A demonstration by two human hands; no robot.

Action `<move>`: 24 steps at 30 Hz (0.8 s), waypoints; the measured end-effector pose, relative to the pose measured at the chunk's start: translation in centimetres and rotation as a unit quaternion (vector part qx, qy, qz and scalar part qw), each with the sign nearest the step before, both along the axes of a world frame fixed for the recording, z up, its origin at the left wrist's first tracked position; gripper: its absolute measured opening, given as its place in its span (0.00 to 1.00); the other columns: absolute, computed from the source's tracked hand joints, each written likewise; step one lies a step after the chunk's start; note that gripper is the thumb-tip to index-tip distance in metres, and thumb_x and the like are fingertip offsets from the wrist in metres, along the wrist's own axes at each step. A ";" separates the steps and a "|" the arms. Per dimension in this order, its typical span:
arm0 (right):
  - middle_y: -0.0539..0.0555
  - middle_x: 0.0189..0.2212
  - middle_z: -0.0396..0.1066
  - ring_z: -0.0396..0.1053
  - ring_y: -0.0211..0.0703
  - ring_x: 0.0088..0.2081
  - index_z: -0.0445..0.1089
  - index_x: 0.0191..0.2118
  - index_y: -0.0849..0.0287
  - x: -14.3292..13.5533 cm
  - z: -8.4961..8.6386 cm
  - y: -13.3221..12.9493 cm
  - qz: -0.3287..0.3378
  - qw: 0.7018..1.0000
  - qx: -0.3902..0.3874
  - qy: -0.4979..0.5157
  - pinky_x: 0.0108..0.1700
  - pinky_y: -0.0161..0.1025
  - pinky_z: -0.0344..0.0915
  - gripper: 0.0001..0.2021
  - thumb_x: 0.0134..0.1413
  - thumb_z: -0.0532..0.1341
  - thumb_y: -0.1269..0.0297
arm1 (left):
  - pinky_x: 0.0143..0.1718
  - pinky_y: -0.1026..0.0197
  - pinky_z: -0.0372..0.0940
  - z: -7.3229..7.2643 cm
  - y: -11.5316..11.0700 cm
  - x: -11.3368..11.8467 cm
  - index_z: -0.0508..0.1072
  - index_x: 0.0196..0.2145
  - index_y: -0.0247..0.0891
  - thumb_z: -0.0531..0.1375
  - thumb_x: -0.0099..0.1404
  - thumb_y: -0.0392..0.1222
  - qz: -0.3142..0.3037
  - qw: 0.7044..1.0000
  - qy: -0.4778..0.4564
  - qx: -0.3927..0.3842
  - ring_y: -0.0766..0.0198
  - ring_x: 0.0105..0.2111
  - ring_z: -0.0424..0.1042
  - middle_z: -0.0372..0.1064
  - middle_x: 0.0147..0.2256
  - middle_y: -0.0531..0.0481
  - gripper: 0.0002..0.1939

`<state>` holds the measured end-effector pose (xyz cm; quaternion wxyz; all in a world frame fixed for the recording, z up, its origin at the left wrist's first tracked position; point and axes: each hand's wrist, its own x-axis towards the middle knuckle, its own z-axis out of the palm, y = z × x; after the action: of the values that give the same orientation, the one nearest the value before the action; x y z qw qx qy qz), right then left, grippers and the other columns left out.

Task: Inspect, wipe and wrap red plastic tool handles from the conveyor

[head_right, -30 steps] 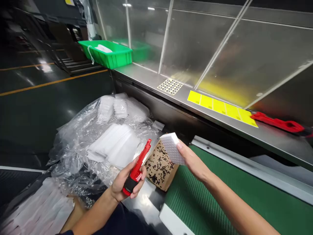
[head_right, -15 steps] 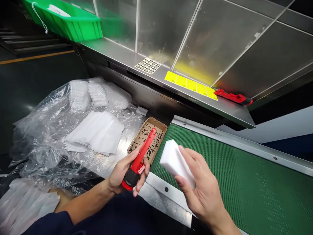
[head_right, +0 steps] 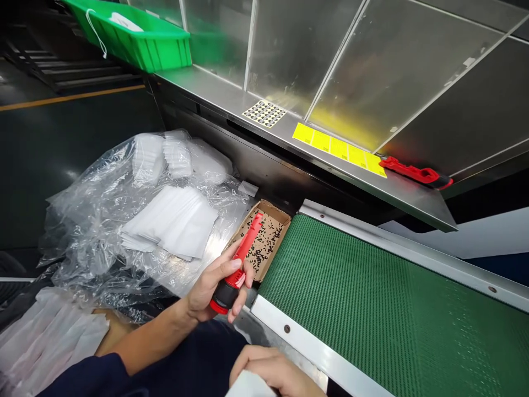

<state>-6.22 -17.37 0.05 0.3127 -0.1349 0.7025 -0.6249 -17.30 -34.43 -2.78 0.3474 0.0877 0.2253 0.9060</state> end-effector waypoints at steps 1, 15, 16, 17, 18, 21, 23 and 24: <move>0.56 0.36 0.75 0.73 0.48 0.36 0.78 0.42 0.52 0.2 -0.5 0.3 -0.008 1.000 0.008 0.006 0.44 0.43 0.70 0.30 0.54 0.54 0.31 | 0.14 0.67 0.68 0.0 0.0 0.0 0.49 0.67 0.45 0.56 0.70 0.43 -0.003 1.000 0.000 -0.006 0.64 0.17 0.71 0.69 0.31 0.52 0.31; 0.64 0.57 0.68 0.68 0.59 0.56 0.61 0.63 0.56 0.6 -2.6 -0.9 0.042 0.993 0.104 -0.018 0.58 0.51 0.65 0.45 0.44 0.67 0.35 | 0.12 0.69 0.62 -0.1 -0.1 -0.5 0.63 0.53 0.39 0.66 0.60 0.47 -0.025 0.998 0.040 -0.041 0.69 0.14 0.65 0.67 0.29 0.54 0.27; 0.62 0.52 0.71 0.72 0.57 0.50 0.64 0.60 0.57 0.6 -2.6 -1.3 0.037 0.993 0.115 -0.020 0.55 0.50 0.68 0.43 0.42 0.67 0.35 | 0.12 0.69 0.61 -0.2 -0.1 -0.5 0.66 0.50 0.36 0.63 0.64 0.52 -0.033 0.998 0.038 -0.039 0.69 0.13 0.64 0.67 0.27 0.53 0.23; 0.60 0.47 0.73 0.73 0.54 0.45 0.66 0.56 0.57 0.6 -2.5 -1.6 0.030 0.991 0.128 -0.016 0.51 0.49 0.69 0.40 0.41 0.66 0.34 | 0.12 0.69 0.59 -0.3 -0.1 -0.5 0.68 0.45 0.33 0.58 0.66 0.57 -0.047 0.998 0.032 -0.040 0.69 0.12 0.63 0.67 0.24 0.52 0.22; 0.58 0.42 0.73 0.72 0.52 0.41 0.67 0.51 0.56 0.7 -2.5 -1.9 0.023 0.990 0.141 -0.004 0.48 0.48 0.70 0.38 0.42 0.64 0.32 | 0.12 0.69 0.57 -0.4 -0.2 -0.6 0.69 0.40 0.32 0.53 0.68 0.59 -0.061 0.997 0.023 -0.044 0.68 0.12 0.61 0.66 0.21 0.52 0.23; 0.57 0.39 0.73 0.72 0.50 0.39 0.71 0.48 0.55 1.1 -2.3 -1.9 0.018 0.989 0.123 0.086 0.45 0.44 0.71 0.35 0.47 0.58 0.28 | 0.12 0.69 0.55 -0.7 -0.4 -0.6 0.69 0.33 0.33 0.48 0.70 0.62 -0.082 0.995 -0.006 -0.054 0.67 0.11 0.59 0.64 0.16 0.50 0.27; 0.59 0.44 0.73 0.73 0.52 0.43 0.67 0.58 0.53 1.3 -1.8 -0.9 -0.026 0.973 0.116 0.200 0.46 0.43 0.72 0.35 0.54 0.56 0.32 | 0.12 0.69 0.55 -0.8 -0.6 -0.6 0.70 0.34 0.33 0.47 0.71 0.61 -0.079 0.995 -0.012 -0.053 0.67 0.10 0.59 0.64 0.16 0.49 0.27; 0.61 0.48 0.72 0.73 0.53 0.47 0.61 0.64 0.52 1.3 -1.5 -0.2 -0.066 0.953 0.130 0.267 0.47 0.43 0.72 0.35 0.57 0.56 0.37 | 0.12 0.69 0.55 -0.8 -0.7 -0.6 0.70 0.34 0.32 0.46 0.71 0.60 -0.084 0.995 -0.010 -0.051 0.67 0.10 0.59 0.65 0.16 0.49 0.27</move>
<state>-4.88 -17.53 -1.40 0.0862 -0.2088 0.8427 -0.4887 -17.88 -35.12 -3.54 0.4287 0.0789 0.2596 0.8618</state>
